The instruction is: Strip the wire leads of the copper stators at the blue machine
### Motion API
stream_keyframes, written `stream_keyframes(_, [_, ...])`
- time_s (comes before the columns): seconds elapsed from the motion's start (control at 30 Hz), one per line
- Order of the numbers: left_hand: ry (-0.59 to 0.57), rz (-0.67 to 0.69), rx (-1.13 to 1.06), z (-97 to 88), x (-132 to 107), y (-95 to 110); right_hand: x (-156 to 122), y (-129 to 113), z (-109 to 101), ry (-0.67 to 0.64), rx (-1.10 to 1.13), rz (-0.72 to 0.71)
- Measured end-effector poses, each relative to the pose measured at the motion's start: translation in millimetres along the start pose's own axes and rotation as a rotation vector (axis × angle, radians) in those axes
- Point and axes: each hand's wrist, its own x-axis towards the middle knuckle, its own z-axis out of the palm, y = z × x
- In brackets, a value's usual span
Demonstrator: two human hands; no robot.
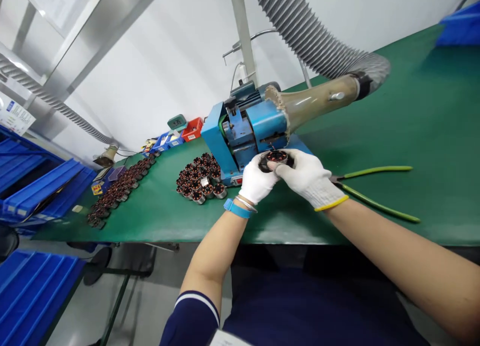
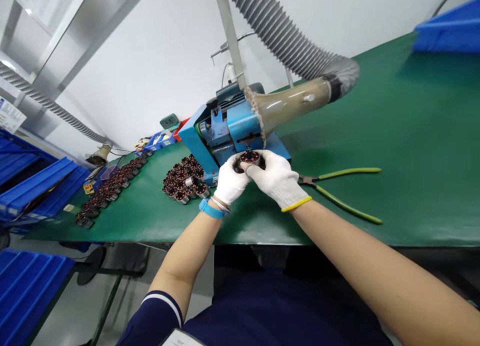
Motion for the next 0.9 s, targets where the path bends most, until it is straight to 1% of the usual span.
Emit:
stream_keyframes(0.17, [0.032,-0.002,-0.054,3.4,20,8,24,-6,-1,0.012,-0.064,0.027])
stream_keyframes(0.3, [0.032,-0.017,-0.033,6.3,23,9,29,-6,-3,-0.014,-0.045,0.018])
stream_keyframes(0.43, [0.048,0.050,-0.023,6.8,9,0,18,1,-5,-0.015,-0.012,-0.042])
stream_keyframes(0.5, [0.061,0.079,-0.007,4.4,-4,-5,7,8,-9,-0.061,0.019,-0.102])
stream_keyframes(0.63, [0.022,0.074,-0.001,-2.8,-28,-9,-14,24,-19,-0.210,0.040,-0.318])
stream_keyframes(0.73, [0.061,0.064,-0.004,-5.5,-36,-13,-21,27,-24,-0.211,0.006,-0.452])
stream_keyframes(0.77, [0.078,0.065,-0.006,-5.6,-37,-16,-22,26,-25,-0.202,-0.002,-0.471])
stream_keyframes(0.83, [0.080,0.068,-0.018,-5.3,-38,-21,-23,19,-28,-0.201,-0.010,-0.463])
stream_keyframes(0.9, [0.049,0.065,-0.010,-4.7,-39,-23,-22,12,-32,-0.249,0.006,-0.405])
